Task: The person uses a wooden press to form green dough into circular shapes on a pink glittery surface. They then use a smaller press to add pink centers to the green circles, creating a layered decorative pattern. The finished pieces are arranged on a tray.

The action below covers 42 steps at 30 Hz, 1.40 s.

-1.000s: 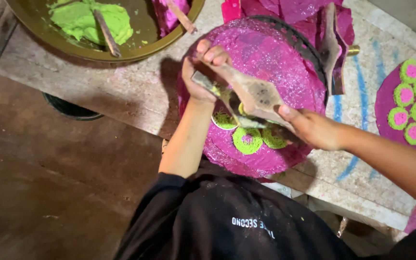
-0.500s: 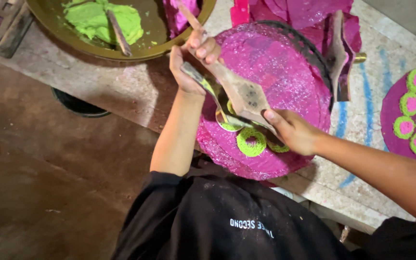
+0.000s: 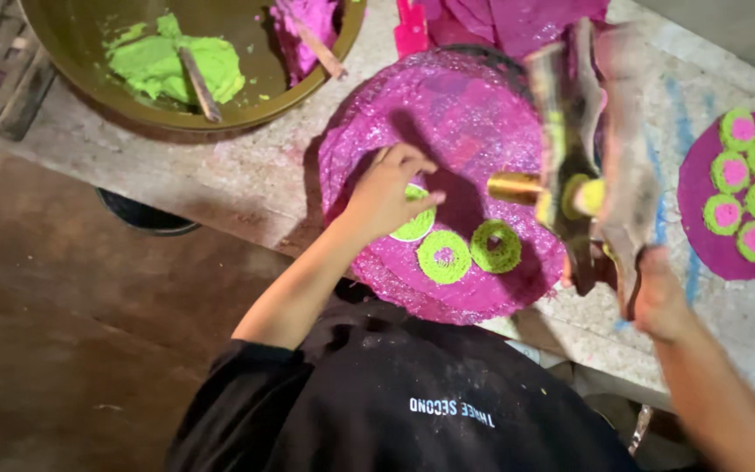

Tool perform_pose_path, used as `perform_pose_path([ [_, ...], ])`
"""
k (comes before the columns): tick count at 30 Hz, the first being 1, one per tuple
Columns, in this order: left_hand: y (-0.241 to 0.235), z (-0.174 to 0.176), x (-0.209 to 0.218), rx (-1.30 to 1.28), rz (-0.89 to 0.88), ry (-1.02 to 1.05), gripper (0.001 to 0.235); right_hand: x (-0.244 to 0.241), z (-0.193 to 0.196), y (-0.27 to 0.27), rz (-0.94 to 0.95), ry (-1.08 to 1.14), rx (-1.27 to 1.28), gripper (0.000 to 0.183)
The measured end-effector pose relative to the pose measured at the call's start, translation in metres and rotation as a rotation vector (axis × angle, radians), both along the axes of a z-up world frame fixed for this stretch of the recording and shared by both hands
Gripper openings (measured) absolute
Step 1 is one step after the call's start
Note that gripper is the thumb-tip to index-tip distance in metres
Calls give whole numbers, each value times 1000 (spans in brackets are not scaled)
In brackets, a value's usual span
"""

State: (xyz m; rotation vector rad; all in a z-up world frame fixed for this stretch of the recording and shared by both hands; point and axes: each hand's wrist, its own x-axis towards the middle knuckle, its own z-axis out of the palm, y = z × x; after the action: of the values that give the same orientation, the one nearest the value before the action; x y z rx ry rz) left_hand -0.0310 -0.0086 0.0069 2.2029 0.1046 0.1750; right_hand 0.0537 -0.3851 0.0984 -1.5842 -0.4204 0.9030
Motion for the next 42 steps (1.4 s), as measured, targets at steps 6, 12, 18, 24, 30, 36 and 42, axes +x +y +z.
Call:
perform_pose_path([
  [6,-21,8,-7,485,-3,38,64,-74,-10,4,-368,10,229,119],
  [12,-28,6,3,332,-70,100,21,-100,-9,-1,-538,67,332,122],
  [18,-12,1,1,68,-47,270,15,-101,-13,-12,-571,-19,284,122],
  [24,-8,1,-12,247,-39,41,13,-104,-15,-2,-570,14,327,120],
  [30,-4,7,-22,238,8,121,13,-106,-19,3,-582,0,311,119],
  [36,10,14,-46,199,-151,167,108,-109,-21,6,-547,-5,328,116],
  [42,6,17,-44,232,-152,158,116,-106,-20,12,-524,-88,282,115],
])
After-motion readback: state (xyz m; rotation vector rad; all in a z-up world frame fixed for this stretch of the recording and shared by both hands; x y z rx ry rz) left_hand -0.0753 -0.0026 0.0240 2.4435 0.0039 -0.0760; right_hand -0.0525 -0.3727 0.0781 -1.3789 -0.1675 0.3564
